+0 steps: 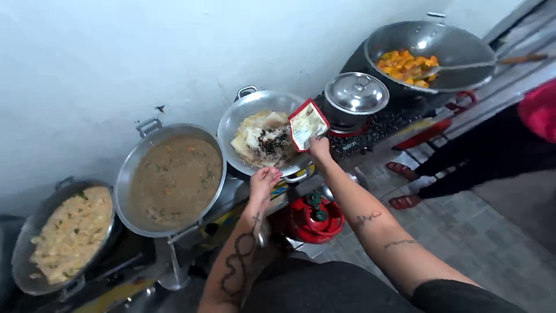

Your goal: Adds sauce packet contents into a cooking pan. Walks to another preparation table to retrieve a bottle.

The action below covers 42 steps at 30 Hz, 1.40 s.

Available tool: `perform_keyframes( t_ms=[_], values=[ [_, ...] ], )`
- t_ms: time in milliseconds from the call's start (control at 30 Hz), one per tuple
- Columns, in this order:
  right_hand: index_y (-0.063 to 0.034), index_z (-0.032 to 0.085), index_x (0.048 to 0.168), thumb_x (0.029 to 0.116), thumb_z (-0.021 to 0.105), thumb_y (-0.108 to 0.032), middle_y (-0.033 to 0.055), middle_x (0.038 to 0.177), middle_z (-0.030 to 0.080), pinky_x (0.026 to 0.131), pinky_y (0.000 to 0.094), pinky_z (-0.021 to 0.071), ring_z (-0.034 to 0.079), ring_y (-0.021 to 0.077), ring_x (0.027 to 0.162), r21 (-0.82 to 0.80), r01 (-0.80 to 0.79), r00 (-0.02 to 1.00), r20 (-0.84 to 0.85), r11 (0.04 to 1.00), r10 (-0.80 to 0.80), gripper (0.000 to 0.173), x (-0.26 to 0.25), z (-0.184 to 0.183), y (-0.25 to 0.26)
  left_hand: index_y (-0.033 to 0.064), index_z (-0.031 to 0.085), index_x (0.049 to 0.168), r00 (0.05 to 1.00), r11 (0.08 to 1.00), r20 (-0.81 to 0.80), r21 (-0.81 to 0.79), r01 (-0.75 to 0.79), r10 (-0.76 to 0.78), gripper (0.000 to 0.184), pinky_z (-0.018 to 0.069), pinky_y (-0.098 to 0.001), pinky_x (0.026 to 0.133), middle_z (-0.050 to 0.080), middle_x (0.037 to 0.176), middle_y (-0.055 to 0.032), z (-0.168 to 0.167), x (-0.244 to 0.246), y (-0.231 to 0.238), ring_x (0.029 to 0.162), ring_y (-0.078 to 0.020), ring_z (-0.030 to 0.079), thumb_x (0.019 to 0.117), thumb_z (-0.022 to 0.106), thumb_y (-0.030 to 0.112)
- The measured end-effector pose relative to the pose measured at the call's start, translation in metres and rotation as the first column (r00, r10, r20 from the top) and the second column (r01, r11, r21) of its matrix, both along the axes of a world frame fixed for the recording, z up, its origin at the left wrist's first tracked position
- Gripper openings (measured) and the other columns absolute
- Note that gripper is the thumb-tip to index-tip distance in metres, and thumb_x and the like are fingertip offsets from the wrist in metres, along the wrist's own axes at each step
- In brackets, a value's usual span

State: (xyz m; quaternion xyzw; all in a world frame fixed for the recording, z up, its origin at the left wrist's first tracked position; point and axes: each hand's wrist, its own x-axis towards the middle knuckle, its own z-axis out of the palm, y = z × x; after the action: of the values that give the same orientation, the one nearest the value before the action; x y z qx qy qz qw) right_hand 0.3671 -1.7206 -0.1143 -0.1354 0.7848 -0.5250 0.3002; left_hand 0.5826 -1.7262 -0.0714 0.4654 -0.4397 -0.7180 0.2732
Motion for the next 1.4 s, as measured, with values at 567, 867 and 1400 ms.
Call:
perform_keyframes(
  t_ms=[567, 867, 1400],
  values=[
    [-0.0016, 0.050, 0.127, 0.1054, 0.045, -0.002, 0.0108, 0.100, 0.070, 0.076, 0.0337, 0.0620, 0.072, 0.0182, 0.086, -0.487, 0.682, 0.713, 0.608, 0.545, -0.349, 0.023, 0.059, 0.072, 0.382, 0.0053, 0.059, 0.099, 0.816, 0.878, -0.387, 0.032, 0.477, -0.429, 0.013, 0.0564, -0.0180, 0.070, 0.064, 0.081, 0.0009, 0.051, -0.145, 0.213, 0.070, -0.0042, 0.063, 0.1069, 0.048, 0.006],
    [0.0157, 0.066, 0.115, 0.1022, 0.061, -0.011, 0.0281, 0.102, 0.071, 0.092, 0.0428, 0.0535, 0.069, 0.0296, 0.095, -0.206, 0.528, 0.732, -0.383, 0.824, -0.564, 0.030, 0.061, 0.079, 0.701, 0.0161, 0.058, 0.090, 0.315, 0.345, -0.247, -0.087, 0.935, -0.916, 0.034, 0.0537, -0.0119, 0.056, 0.065, 0.065, 0.0118, 0.023, -0.229, 0.483, 0.057, 0.0041, 0.063, 0.1116, 0.032, 0.016],
    [0.0009, 0.052, 0.132, 0.1029, 0.055, -0.006, 0.0059, 0.108, 0.069, 0.084, 0.0315, 0.0590, 0.070, 0.0106, 0.094, -0.469, 0.859, 0.389, 0.332, 0.207, -0.860, 0.030, -0.029, 0.053, 1.023, -0.0046, 0.063, 0.106, -0.132, -0.037, -0.138, -0.542, 0.840, -0.982, 0.027, 0.0614, -0.0216, 0.076, 0.076, 0.087, 0.0026, -0.003, -0.390, 0.848, 0.078, -0.0008, 0.072, 0.1071, 0.040, 0.010]
  ],
)
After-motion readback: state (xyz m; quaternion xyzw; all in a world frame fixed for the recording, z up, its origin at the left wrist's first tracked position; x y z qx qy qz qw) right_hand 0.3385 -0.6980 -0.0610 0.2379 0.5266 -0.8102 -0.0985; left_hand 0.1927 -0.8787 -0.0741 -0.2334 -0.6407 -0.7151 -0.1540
